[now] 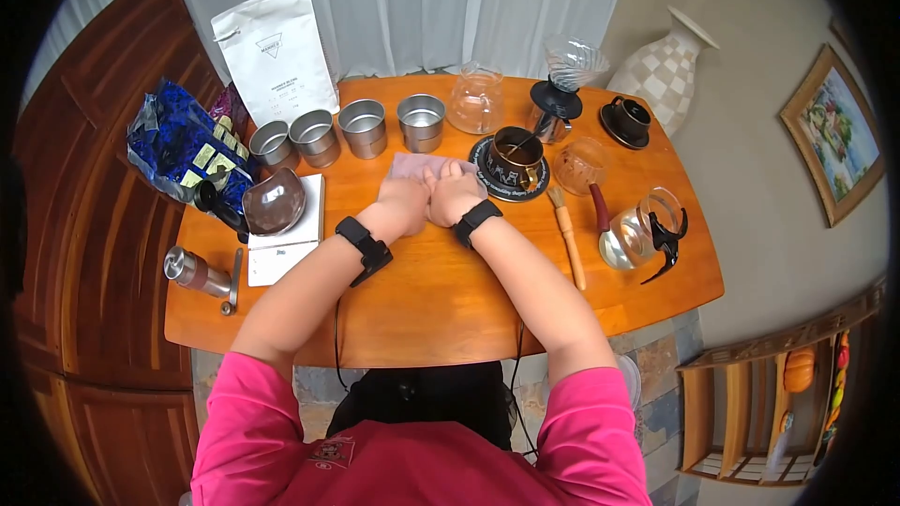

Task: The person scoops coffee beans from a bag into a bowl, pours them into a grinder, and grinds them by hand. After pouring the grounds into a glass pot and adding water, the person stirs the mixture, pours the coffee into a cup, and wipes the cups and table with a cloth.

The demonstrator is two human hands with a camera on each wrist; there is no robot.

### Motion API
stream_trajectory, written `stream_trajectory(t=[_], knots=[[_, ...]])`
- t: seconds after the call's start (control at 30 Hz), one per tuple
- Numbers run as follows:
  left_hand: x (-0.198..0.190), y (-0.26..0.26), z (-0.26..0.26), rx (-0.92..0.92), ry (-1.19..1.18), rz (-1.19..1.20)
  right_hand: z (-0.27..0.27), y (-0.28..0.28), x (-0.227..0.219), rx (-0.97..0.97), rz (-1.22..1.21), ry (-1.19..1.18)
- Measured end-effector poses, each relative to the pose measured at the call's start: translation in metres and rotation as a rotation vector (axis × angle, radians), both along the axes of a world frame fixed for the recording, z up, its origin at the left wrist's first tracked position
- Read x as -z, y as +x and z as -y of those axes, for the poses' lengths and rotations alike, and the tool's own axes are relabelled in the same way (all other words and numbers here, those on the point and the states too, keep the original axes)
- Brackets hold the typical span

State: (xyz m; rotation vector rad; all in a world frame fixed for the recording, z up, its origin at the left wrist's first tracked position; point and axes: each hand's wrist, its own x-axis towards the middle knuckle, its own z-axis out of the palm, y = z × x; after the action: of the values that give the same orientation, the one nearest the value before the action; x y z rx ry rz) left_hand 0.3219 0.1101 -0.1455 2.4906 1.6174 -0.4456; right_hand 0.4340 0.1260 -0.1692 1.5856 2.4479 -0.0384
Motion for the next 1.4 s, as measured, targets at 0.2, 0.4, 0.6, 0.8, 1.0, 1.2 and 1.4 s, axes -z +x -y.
stream_trajectory(t=[0.2, 0.4, 0.6, 0.8, 1.0, 1.2, 1.4], knots=[[0.006, 0.006, 0.03, 0.0, 0.097, -0.128, 0.029, -0.005, -0.01, -0.044, 0.055, -0.07], [0.022, -0.007, 0.094, 0.155, 0.21, -0.222, 0.084, -0.011, -0.003, -0.206, 0.101, -0.025], [-0.006, -0.026, 0.159, 0.247, -0.167, -0.43, 0.152, -0.033, -0.001, -0.426, 0.059, 0.012], [-0.015, -0.041, 0.165, 0.335, -0.176, -0.414, 0.149, -0.041, -0.005, -0.498, 0.082, 0.009], [0.011, -0.035, 0.103, 0.164, -0.357, -0.383, 0.097, -0.044, 0.005, -0.433, 0.002, 0.032], [0.007, -0.053, 0.057, -0.083, -0.017, -0.21, 0.042, -0.064, -0.014, -0.227, 0.008, -0.042], [0.01, -0.045, 0.05, -0.018, 0.099, -0.188, 0.036, -0.055, -0.011, -0.123, 0.027, -0.048]])
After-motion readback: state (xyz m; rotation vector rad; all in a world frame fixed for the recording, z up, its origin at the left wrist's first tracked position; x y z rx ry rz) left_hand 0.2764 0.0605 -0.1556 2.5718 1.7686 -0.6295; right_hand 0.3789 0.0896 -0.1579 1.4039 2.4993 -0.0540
